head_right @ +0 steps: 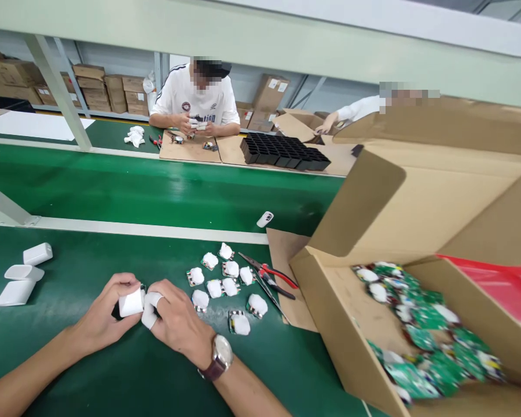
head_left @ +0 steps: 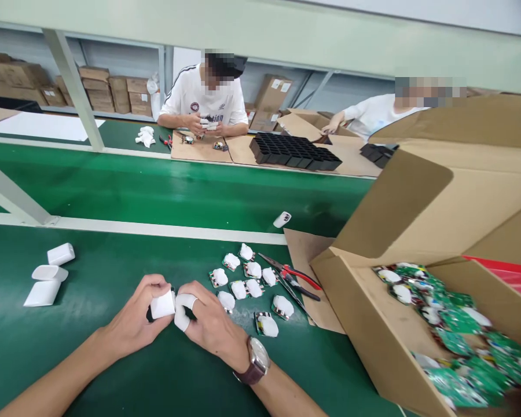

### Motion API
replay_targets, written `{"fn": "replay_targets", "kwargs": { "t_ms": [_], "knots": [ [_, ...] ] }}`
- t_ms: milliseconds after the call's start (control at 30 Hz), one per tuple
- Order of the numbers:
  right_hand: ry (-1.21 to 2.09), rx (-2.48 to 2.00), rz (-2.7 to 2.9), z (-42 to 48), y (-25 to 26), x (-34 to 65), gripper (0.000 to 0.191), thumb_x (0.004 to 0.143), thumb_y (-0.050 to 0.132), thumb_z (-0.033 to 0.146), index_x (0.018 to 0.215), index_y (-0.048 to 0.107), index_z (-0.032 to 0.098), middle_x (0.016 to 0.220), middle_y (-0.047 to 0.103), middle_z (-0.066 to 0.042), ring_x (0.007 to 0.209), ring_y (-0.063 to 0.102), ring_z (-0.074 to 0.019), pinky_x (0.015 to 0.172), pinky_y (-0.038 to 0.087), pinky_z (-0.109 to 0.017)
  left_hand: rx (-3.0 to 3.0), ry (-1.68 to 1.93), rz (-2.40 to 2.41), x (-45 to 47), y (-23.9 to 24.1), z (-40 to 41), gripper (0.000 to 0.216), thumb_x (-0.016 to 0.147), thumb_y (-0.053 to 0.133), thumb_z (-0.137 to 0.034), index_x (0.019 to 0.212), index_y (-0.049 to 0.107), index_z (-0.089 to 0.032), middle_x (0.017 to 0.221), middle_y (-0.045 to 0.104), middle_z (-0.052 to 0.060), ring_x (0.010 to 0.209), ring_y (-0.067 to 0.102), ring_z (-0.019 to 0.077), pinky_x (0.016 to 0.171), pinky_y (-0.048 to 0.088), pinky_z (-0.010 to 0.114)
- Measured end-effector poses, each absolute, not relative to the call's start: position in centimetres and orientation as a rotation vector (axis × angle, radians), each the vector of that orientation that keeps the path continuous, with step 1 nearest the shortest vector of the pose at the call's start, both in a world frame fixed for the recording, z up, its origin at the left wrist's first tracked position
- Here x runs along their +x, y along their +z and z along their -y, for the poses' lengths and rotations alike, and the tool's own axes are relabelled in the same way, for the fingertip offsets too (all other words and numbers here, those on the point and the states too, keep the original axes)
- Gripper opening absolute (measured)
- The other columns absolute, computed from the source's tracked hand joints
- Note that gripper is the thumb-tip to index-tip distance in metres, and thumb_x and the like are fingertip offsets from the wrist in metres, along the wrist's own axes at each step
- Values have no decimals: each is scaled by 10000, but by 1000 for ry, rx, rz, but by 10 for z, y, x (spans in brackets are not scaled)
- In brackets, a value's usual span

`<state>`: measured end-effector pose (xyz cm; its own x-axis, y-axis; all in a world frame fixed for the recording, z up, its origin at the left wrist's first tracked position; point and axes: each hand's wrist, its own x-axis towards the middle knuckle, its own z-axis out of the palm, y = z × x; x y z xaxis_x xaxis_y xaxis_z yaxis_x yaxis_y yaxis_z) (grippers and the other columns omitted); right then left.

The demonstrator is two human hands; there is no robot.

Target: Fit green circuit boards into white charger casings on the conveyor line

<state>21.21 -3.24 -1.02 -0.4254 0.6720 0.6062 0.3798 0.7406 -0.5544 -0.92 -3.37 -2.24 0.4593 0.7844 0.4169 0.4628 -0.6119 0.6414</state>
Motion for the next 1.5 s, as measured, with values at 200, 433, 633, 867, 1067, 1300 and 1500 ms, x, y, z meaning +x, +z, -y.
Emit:
{"fn": "replay_targets", "kwargs": {
  "t_ms": [200,433,633,867,1067,1300,1500],
  "knots": [
    [392,-858,1975,28,0,228,231,939,506,21,998,519,245,946,633,-37,874,626,-187,745,559,-341,2216,1033,-1150,-24,-20,24,450,964,724,-233,1362,520,-281,1286,584,85,1150,666,237,929,601,354],
    [338,-957,1964,32,3,234,227,970,521,24,1044,533,238,1316,669,-128,1162,707,-210,941,624,-368,2138,884,-1178,-20,-18,23,672,984,712,-274,1577,405,-349,1387,610,82,1259,637,249,1056,574,400],
    [184,-849,2083,37,-11,233,224,1007,577,72,1190,588,201,1331,684,-164,1184,712,-237,921,658,-368,2106,927,-1142,-13,-22,25,672,960,741,-247,1542,426,-358,1334,638,61,1252,643,238,1069,569,407],
    [132,-813,2134,41,-14,234,278,1010,605,69,1269,618,171,1338,686,-174,1239,694,-252,952,656,-368,2113,950,-1078,-13,-27,24,714,955,756,-238,1555,390,-367,1302,644,59,1258,623,248,1062,567,430],
    [201,-813,2161,42,-24,235,365,1004,618,63,1351,593,173,1397,652,-187,1302,656,-277,982,654,-416,2097,916,-1061,-15,-30,24,760,950,762,-222,1576,357,-369,1344,631,72,1300,602,260,1093,551,458],
    [296,-827,2118,42,-24,232,332,997,623,51,1297,607,191,1390,648,-174,1306,655,-268,1042,632,-433,2060,908,-1071,-16,-28,26,767,949,764,-231,1576,346,-375,1339,633,65,1280,614,254,1074,564,450],
    [276,-794,2135,42,-19,230,331,985,625,30,1280,600,177,1395,639,-194,1297,660,-271,1015,643,-415,2085,928,-1075,-14,-25,26,754,947,763,-241,1570,358,-367,1314,655,62,1268,632,255,1069,573,445]
  ]
}}
